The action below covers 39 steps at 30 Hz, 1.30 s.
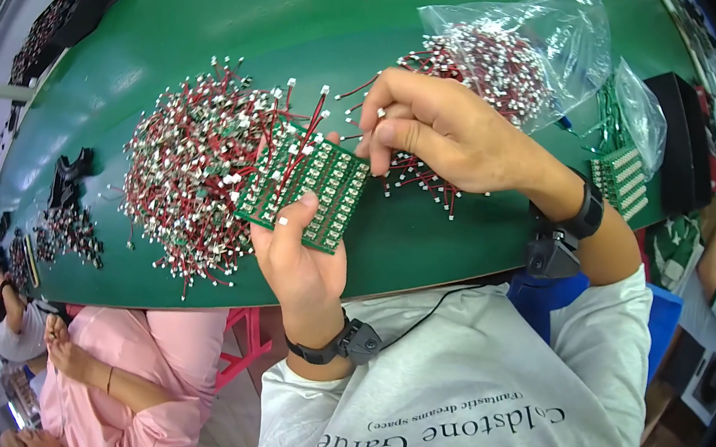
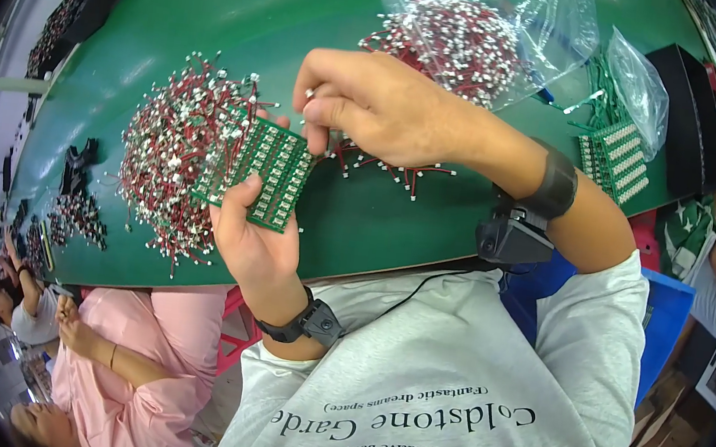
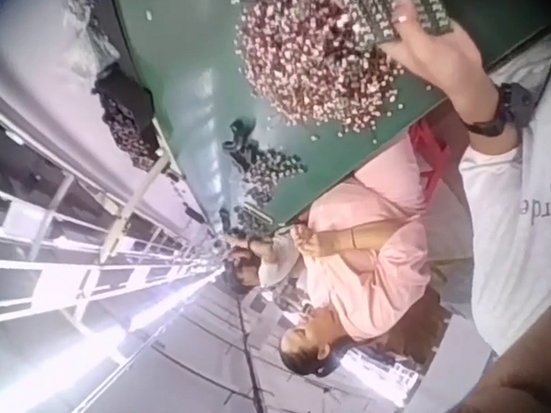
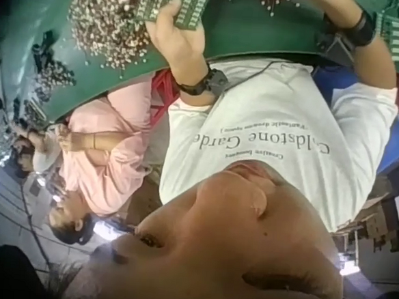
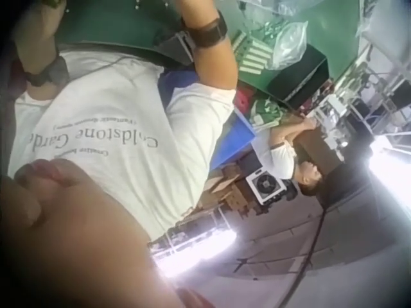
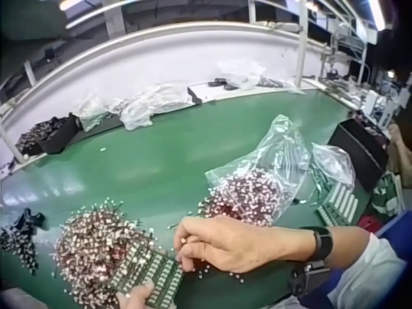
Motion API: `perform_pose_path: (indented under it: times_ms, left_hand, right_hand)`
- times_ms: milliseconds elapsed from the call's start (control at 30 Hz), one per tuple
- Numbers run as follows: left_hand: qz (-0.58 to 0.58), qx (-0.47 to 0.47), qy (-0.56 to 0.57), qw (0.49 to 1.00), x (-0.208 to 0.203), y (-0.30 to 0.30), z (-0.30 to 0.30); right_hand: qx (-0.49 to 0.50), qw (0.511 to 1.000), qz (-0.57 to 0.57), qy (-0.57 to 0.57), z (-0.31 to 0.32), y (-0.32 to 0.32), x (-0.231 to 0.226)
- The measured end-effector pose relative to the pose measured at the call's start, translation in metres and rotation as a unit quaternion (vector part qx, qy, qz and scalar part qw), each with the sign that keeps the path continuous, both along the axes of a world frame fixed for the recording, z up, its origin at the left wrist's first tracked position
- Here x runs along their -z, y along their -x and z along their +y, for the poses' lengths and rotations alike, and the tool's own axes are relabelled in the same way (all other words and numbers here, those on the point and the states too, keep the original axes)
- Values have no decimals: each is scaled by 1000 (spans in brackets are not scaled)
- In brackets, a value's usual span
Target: The person picks up a circuit board and inserts red and white wires into its ports by hand. After filling the board, the person sets it aside and picks up a new circuit board to repeat the process.
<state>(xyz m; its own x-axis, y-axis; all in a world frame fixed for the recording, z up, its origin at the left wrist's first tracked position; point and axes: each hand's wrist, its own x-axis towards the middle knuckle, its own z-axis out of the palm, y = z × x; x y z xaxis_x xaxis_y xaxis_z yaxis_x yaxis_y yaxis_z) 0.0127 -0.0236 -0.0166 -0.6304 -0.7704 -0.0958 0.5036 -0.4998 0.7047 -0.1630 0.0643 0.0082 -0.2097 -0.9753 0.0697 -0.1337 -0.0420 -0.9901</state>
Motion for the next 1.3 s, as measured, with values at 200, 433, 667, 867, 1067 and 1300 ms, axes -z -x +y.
perform_pose_path:
  times_ms: [200,433,667,867,1067,1300]
  left_hand:
    - [-16,23,1,1000,-1,4,3]
    - [-29,44,2,999,-5,10,20]
    - [-54,74,2,996,-2,9,32]
    - [-74,77,8,994,-8,10,39]
    - [-9,81,35,996,3,12,38]
    - [-62,77,156,983,2,16,43]
  right_hand:
    - [52,984,163,54,21,-3,-9]
    - [124,992,34,-16,34,-18,-7]
    - [165,975,148,-11,39,-18,1]
    - [169,965,199,3,39,-20,10]
    - [182,947,259,48,36,-21,9]
    - [175,924,340,-8,35,-22,5]
